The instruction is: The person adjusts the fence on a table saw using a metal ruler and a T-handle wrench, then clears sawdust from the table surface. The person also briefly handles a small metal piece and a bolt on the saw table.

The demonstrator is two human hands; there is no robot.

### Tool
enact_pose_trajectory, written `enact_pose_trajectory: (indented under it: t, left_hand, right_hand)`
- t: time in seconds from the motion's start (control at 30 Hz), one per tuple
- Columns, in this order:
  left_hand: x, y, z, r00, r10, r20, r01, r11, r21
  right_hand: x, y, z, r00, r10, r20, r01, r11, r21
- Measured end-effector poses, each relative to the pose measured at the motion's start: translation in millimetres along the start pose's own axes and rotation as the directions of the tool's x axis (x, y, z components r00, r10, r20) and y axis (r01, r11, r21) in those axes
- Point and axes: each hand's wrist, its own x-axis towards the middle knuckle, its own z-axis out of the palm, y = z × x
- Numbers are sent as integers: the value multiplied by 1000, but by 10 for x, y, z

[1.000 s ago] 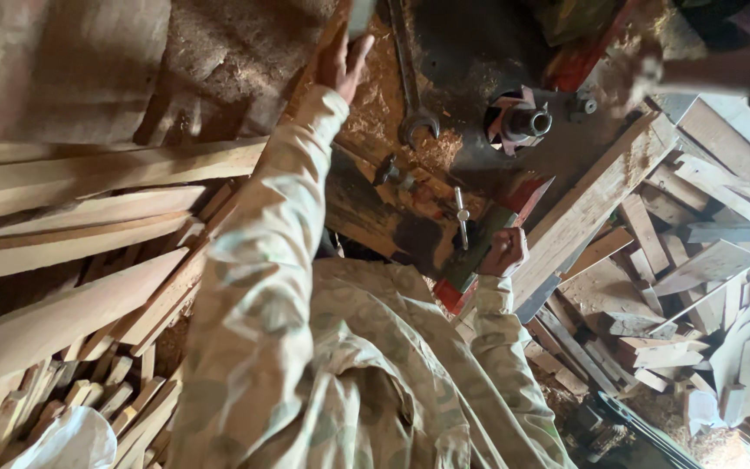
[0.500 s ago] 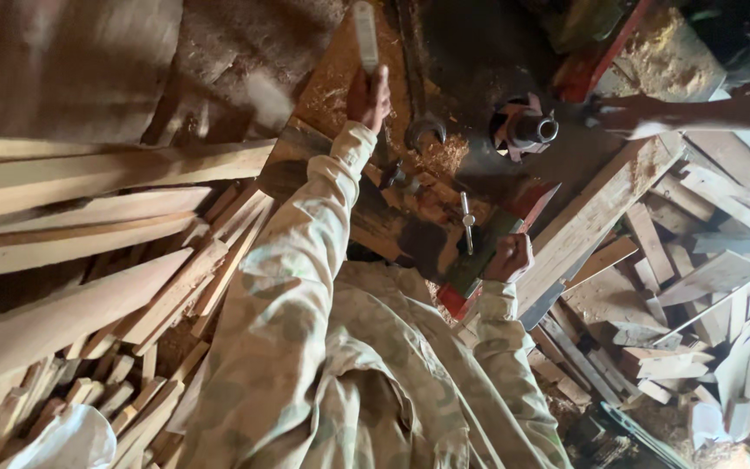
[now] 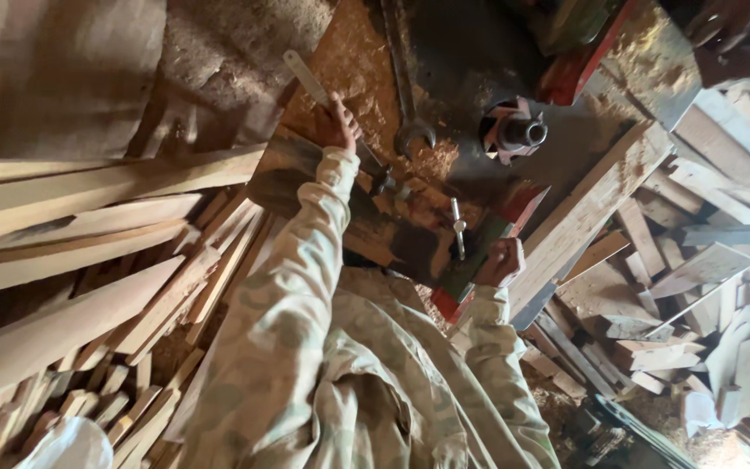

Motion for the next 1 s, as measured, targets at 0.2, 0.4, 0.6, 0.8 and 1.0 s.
enact_pose_trajectory:
  t: [0.2,0.4,0.6,0.8,1.0]
  left_hand:
    - [352,471,-194,979,-1,205,56,963,-264]
    - [-123,32,119,970,99,224,-112,992,48]
    - [46,229,-57,951,274,143,-290,950,112]
    - [-346,240,-708,846,333,416,-516,707,483]
    - [-1191,179,-1411,530,353,771,-827,415,379]
  right_hand:
    - [-16,77,-15,1000,13,26,-12,999,-43]
    - [-33,113,-34,999,-18,45,21,998,-67]
    - [-65,203,-57,998,-46,40,48,998,-49]
    - [-99,358,-50,1000,7,15,-6,999,-45]
    - [-102,387,-87,999,-29,41,31,998,-48]
